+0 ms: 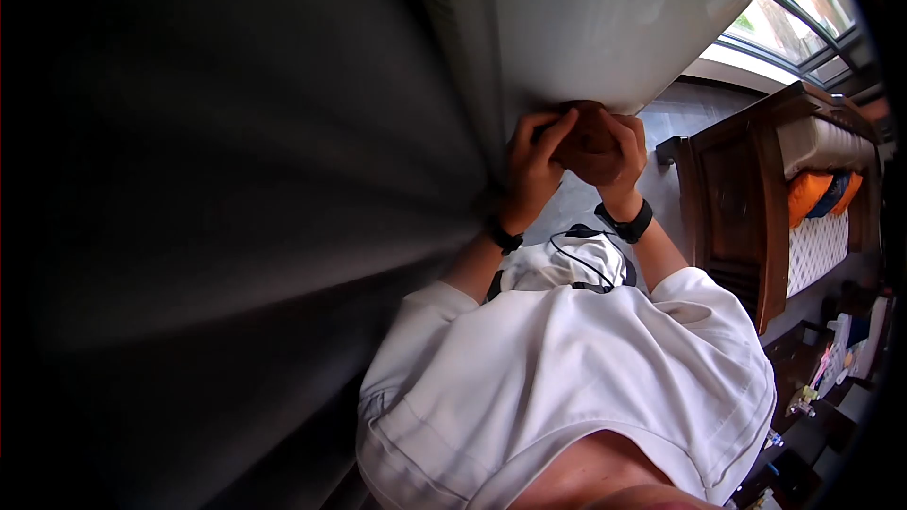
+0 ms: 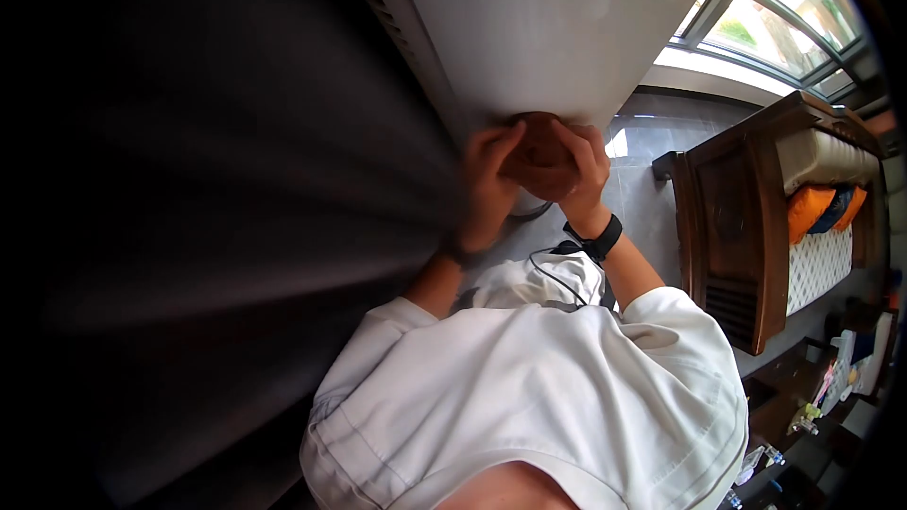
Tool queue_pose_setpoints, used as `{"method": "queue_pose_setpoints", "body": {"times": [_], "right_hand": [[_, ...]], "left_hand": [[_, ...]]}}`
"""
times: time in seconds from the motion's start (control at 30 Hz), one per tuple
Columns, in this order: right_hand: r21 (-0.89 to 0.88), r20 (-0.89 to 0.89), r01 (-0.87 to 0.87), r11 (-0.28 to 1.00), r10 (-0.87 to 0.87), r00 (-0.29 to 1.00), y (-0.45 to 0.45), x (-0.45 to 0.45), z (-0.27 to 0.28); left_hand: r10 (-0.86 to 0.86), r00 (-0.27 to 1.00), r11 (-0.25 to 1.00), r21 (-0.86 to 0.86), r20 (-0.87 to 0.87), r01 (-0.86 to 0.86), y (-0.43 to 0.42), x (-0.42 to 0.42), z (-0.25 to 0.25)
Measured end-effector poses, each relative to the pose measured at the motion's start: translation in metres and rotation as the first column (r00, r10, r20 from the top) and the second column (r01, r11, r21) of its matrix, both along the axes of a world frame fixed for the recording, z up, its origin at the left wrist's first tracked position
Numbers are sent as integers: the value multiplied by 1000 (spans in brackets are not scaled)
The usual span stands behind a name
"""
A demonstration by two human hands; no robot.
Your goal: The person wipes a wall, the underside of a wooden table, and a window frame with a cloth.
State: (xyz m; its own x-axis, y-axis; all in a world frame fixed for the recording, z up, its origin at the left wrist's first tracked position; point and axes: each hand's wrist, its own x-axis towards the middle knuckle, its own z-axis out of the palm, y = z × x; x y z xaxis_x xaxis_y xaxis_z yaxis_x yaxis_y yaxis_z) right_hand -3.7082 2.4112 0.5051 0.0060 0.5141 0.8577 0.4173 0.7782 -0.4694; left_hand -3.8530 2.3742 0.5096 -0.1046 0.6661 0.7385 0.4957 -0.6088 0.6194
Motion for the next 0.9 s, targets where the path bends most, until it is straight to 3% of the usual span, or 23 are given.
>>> {"method": "queue_pose_setpoints", "body": {"times": [0.1,0.2,0.33,0.4,0.57,0.6,0.63,0.7,0.8,0.9], "right_hand": [[40,53,-91,995,88,995,3,-5,30],[122,37,-74,990,70,997,6,-16,78],[209,-33,19,978,-12,999,8,-7,110],[256,-11,35,966,-33,999,19,10,83],[249,59,21,968,-37,998,26,30,14],[143,-34,-57,988,63,997,20,27,8],[47,-10,-145,988,146,989,16,33,-13],[-34,44,-218,975,220,975,7,31,-12],[70,86,-273,959,267,960,7,22,17],[172,82,-261,950,251,965,9,16,61]], "left_hand": [[99,995,995,31,15,-100,-5,-6,20],[160,986,979,120,55,-165,-5,-8,67],[103,994,974,198,30,-107,1,4,111],[42,999,979,202,-16,-38,2,12,110],[-15,998,999,-29,-55,13,-4,30,46],[-3,997,998,-62,-73,-1,-8,30,32],[27,996,998,-60,-88,-32,-13,33,19],[120,986,992,-35,-117,-125,-27,19,8],[200,975,980,2,-101,-201,-37,9,20],[290,953,950,148,-86,-275,-30,11,52]]}}
